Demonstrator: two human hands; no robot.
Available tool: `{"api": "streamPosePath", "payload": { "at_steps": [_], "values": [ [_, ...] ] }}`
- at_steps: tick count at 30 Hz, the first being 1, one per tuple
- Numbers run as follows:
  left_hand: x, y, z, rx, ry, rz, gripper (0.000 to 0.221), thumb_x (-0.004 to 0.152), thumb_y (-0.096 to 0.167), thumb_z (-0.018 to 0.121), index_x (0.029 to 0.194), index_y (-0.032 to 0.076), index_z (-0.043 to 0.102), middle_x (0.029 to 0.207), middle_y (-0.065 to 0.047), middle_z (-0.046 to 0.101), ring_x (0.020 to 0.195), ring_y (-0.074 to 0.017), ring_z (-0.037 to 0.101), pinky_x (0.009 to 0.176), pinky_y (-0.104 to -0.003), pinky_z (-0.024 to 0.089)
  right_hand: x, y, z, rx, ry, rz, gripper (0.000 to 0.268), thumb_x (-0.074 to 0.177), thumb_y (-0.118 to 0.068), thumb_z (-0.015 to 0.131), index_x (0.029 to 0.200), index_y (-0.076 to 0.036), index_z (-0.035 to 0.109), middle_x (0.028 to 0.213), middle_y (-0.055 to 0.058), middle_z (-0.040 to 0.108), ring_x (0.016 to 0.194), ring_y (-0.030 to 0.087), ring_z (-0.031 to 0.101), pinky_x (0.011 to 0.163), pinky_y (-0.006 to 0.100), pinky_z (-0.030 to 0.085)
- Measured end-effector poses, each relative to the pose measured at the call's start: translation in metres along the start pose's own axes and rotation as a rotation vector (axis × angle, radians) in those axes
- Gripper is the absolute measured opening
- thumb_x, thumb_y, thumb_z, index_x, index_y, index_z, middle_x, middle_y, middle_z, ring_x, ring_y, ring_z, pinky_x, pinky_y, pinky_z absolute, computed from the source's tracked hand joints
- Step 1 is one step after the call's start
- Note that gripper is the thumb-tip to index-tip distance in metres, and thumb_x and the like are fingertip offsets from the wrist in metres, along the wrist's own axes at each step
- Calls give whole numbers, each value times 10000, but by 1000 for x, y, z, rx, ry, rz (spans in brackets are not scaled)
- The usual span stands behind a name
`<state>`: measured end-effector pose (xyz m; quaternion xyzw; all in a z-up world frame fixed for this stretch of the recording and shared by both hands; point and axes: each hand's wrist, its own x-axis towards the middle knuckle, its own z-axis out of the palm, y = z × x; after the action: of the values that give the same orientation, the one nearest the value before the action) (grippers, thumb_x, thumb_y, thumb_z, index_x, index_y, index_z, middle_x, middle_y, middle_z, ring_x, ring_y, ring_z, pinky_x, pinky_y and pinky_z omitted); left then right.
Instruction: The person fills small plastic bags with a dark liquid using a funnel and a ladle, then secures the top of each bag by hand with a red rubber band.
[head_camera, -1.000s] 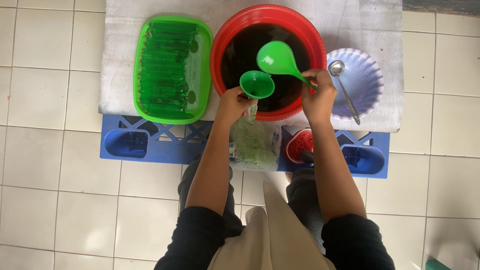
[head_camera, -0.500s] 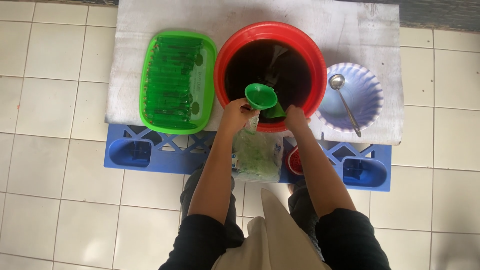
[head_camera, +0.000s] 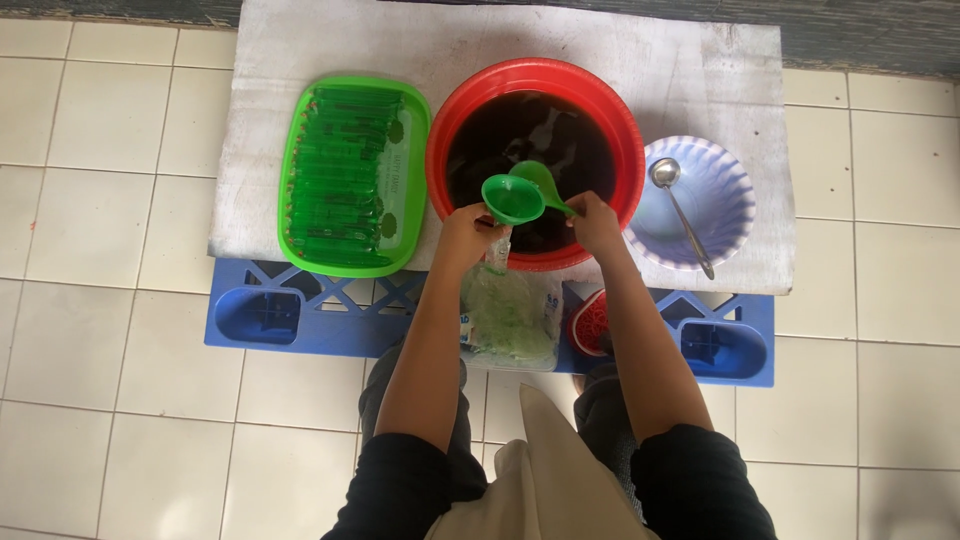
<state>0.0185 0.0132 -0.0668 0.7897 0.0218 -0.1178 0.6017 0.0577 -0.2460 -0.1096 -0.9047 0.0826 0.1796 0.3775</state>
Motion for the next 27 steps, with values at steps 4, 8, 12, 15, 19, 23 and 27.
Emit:
{"api": "streamPosePath", "payload": {
  "at_steps": [4,8,12,15,19,23,27],
  "values": [
    [-4,9,1,-11,14,-22,395,878,173,834,1207,-13,721,1177,-251,710,1028,-420,721,869,-500,598,-4,-6,-22,40,104,6,290,950,-89,596,1218,-154,687,1032,64,772,1114,310,690,1008,454,492],
    [0,-1,7,31,51,-19,366,864,183,841,1175,14,744,1146,-231,731,1026,-426,721,868,-520,594,-36,-35,-53,117,194,-30,288,916,-65,587,1164,-147,707,1006,59,770,1037,260,715,972,418,501],
    [-1,2,10,55,54,-8,385,863,204,848,1180,13,743,1163,-237,727,1057,-447,705,886,-530,586,-66,-60,-75,136,251,-95,269,868,-50,638,1089,-152,753,974,50,771,968,230,737,923,390,518],
    [4,-9,11,62,35,-27,331,857,219,851,1129,54,760,1106,-196,744,998,-388,734,834,-467,614,-75,-61,-76,128,243,-140,270,829,-30,676,1055,-141,772,985,72,770,958,268,738,889,374,535],
    [3,-3,12,41,31,-18,358,851,190,849,1149,21,745,1101,-229,734,995,-389,732,832,-482,611,-77,-54,-71,137,231,-227,284,804,34,647,1021,-95,776,964,118,763,928,305,742,881,402,552],
    [5,-6,12,43,10,-2,383,816,162,872,1134,-3,737,1091,-247,729,975,-386,740,812,-472,614,-82,-53,-72,116,249,-458,309,750,133,659,984,-38,767,932,161,752,900,370,740,857,440,566],
    [-1,2,12,19,2,0,382,841,182,861,1145,-14,739,1071,-247,729,968,-387,741,839,-494,599,-88,-60,-71,131,358,-549,330,724,157,663,948,-61,767,931,126,756,878,354,737,836,415,565]
  ]
}}
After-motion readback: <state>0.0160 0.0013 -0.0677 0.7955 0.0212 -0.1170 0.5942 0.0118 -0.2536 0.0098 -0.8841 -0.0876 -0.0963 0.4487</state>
